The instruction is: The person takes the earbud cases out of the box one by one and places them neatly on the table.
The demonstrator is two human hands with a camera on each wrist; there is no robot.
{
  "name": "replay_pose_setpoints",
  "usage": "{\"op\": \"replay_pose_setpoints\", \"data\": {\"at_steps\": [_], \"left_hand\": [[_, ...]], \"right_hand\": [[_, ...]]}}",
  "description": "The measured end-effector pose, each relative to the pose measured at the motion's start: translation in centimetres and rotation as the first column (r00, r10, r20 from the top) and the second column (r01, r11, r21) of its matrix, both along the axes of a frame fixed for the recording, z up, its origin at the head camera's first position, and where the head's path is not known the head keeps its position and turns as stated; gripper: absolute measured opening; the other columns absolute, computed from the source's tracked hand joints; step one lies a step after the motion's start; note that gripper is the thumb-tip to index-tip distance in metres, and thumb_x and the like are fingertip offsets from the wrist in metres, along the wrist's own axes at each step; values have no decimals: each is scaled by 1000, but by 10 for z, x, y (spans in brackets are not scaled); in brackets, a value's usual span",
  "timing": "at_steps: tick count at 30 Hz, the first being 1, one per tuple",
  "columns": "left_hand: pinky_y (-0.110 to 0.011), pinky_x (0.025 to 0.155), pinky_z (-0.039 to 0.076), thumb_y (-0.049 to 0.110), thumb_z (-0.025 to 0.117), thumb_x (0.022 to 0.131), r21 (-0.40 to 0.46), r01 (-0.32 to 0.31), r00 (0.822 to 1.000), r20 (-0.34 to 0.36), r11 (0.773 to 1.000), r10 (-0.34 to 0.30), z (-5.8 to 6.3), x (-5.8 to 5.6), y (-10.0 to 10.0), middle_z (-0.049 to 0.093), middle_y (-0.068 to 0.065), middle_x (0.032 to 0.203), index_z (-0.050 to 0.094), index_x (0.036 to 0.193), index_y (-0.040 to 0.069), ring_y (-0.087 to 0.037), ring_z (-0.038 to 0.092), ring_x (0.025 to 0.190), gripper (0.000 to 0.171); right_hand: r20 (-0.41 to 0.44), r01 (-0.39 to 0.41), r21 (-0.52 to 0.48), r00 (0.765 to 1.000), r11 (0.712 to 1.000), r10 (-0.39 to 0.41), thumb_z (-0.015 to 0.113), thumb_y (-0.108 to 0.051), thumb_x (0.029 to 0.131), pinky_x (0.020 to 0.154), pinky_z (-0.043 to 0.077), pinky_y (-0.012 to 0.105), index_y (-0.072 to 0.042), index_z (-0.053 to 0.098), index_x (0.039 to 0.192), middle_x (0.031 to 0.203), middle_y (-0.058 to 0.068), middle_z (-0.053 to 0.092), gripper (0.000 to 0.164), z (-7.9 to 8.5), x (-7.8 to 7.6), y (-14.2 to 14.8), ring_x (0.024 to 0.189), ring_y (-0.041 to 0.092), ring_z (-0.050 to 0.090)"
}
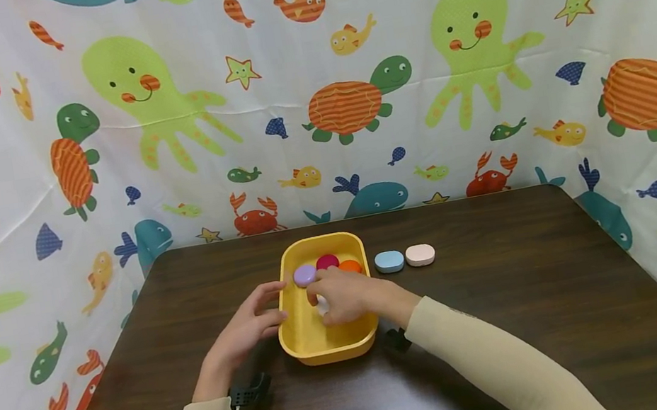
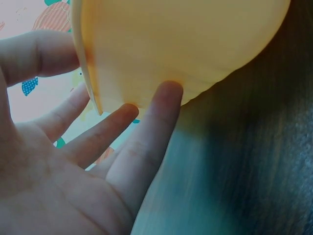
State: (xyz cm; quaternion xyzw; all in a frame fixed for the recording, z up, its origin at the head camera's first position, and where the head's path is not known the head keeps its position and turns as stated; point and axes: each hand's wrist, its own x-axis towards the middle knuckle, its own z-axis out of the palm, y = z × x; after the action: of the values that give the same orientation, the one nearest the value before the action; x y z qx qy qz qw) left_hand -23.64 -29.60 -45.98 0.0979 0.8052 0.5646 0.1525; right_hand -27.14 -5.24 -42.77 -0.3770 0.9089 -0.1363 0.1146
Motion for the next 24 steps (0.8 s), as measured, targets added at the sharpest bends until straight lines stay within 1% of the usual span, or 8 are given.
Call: {"op": "replay_pose_setpoints", "data": {"at_steps": [6, 18, 24], "left_hand": [[-50, 103, 50, 15, 61, 101, 5, 2, 1000, 1, 1000, -2, -1, -1, 0, 29, -21, 159, 35, 153, 9, -43, 47, 134, 58], [-50, 103, 50, 13, 60, 101, 13, 1, 1000, 15, 1000, -1, 2, 0, 1, 28, -23, 159, 35, 153, 8, -44, 47, 134, 58], [-49, 103, 50, 14, 60, 101, 16, -1, 1000, 19, 1000, 0, 2, 0, 1, 28, -23, 159, 35, 153, 9, -44, 47, 134, 58]], "right_hand": [[0, 5, -29, 1000, 1000, -5, 78, -28, 85, 90, 52, 30, -18, 68, 117, 125, 3, 54, 35, 3, 3, 4, 106, 17, 50], [-4, 30, -68, 1000, 997, -30, 78, -27, 84, 86, 52, 28, -18, 69, 120, 112, 0, 54, 39, 12, 9, 13, 102, 16, 49], [-24, 40, -95, 999, 995, -43, 78, -27, 83, 85, 51, 27, -17, 68, 121, 109, -1, 54, 41, 14, 12, 16, 101, 15, 48]]}}
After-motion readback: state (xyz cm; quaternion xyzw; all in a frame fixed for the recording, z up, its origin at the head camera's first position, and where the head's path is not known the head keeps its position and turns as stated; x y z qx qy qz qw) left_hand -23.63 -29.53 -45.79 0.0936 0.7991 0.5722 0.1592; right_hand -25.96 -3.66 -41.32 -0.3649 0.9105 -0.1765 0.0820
